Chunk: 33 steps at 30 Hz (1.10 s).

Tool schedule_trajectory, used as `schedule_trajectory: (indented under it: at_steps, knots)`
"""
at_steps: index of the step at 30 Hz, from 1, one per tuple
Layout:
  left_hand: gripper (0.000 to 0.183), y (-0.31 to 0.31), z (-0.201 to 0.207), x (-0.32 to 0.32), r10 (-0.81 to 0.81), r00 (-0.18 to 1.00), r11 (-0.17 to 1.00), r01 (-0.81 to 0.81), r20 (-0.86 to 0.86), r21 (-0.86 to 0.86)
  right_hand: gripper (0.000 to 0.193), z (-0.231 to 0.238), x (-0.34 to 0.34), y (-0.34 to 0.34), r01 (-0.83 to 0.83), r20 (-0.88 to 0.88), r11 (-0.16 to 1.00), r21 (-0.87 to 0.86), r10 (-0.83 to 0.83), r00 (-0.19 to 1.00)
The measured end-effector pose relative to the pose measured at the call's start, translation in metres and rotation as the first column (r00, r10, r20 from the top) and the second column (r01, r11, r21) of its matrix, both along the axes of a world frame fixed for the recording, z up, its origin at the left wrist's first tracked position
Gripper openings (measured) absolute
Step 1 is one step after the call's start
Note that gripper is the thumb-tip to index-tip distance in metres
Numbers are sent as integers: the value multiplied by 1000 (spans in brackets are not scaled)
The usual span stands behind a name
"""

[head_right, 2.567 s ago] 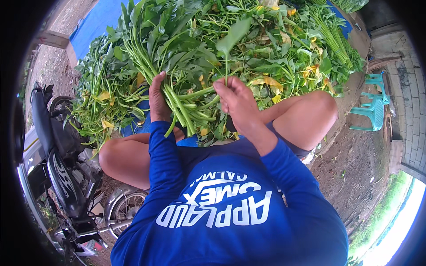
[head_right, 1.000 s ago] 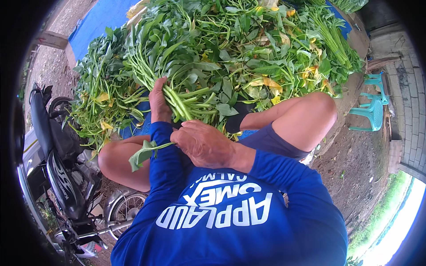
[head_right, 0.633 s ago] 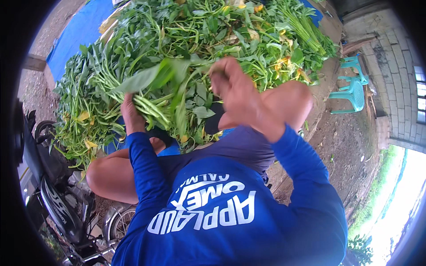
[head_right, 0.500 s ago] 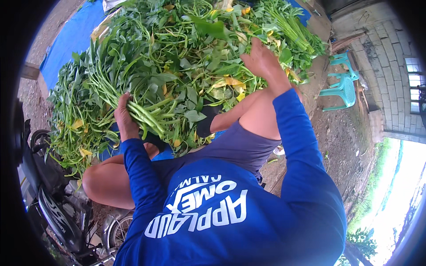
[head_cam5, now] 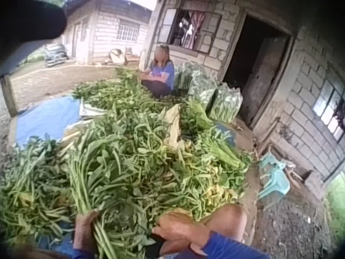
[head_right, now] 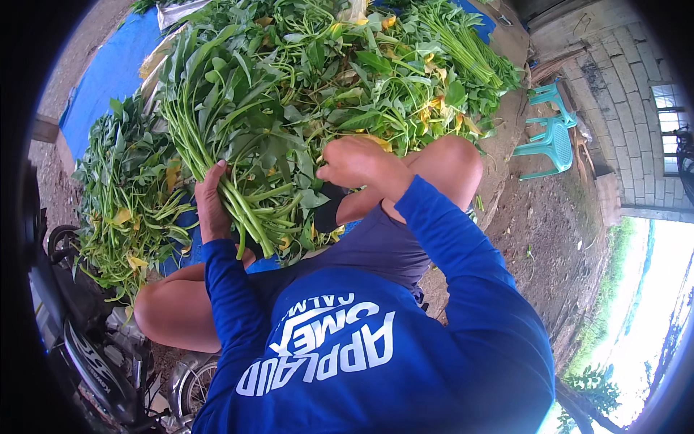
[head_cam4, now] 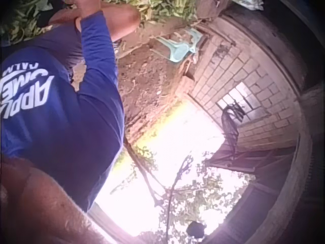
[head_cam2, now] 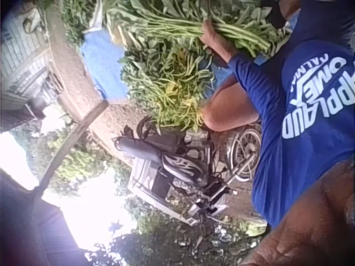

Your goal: Cleaning and sorting a large pile of green leafy vegetables on the ground.

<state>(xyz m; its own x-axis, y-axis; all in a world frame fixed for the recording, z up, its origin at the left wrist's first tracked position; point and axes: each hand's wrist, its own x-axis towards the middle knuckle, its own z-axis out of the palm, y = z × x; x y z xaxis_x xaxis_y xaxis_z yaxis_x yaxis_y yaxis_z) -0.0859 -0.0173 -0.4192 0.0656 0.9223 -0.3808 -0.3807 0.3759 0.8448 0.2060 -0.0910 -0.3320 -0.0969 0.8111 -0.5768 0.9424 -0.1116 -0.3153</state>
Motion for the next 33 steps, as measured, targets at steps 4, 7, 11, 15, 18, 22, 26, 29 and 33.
schedule_trajectory:
  at_steps: [4,7,11,15,18,22,26,29,33]
  knots:
    - [25,-4,10,-8,-41,999,999,42,-23,12,40,5,-33,3,-203,-171,975,85,215,961]
    - [24,-2,5,3,-90,996,996,89,8,15,43,23,-36,7,-198,-313,979,55,205,927]
    - [21,-9,15,-2,-85,990,996,87,116,-13,33,38,-55,22,-78,-410,989,128,124,904]
    - [23,-9,19,-2,-96,988,995,95,117,19,20,30,-76,37,124,-569,866,485,205,796]
    - [32,-8,13,-4,-105,984,994,106,144,0,19,14,-104,65,226,-489,590,775,334,806]
    - [32,-6,13,3,-87,951,995,97,297,-19,19,-6,-108,95,-20,-283,542,840,469,837]
    - [30,-6,9,-2,-98,939,993,116,330,-36,15,-13,-104,100,-216,-99,465,858,564,820]
    - [29,-9,10,-2,-66,937,995,89,343,-52,11,-13,-105,95,-222,-52,411,884,558,828]
    - [26,-5,-9,-16,-67,941,996,83,331,-33,8,15,-117,66,-212,-35,478,852,456,889]
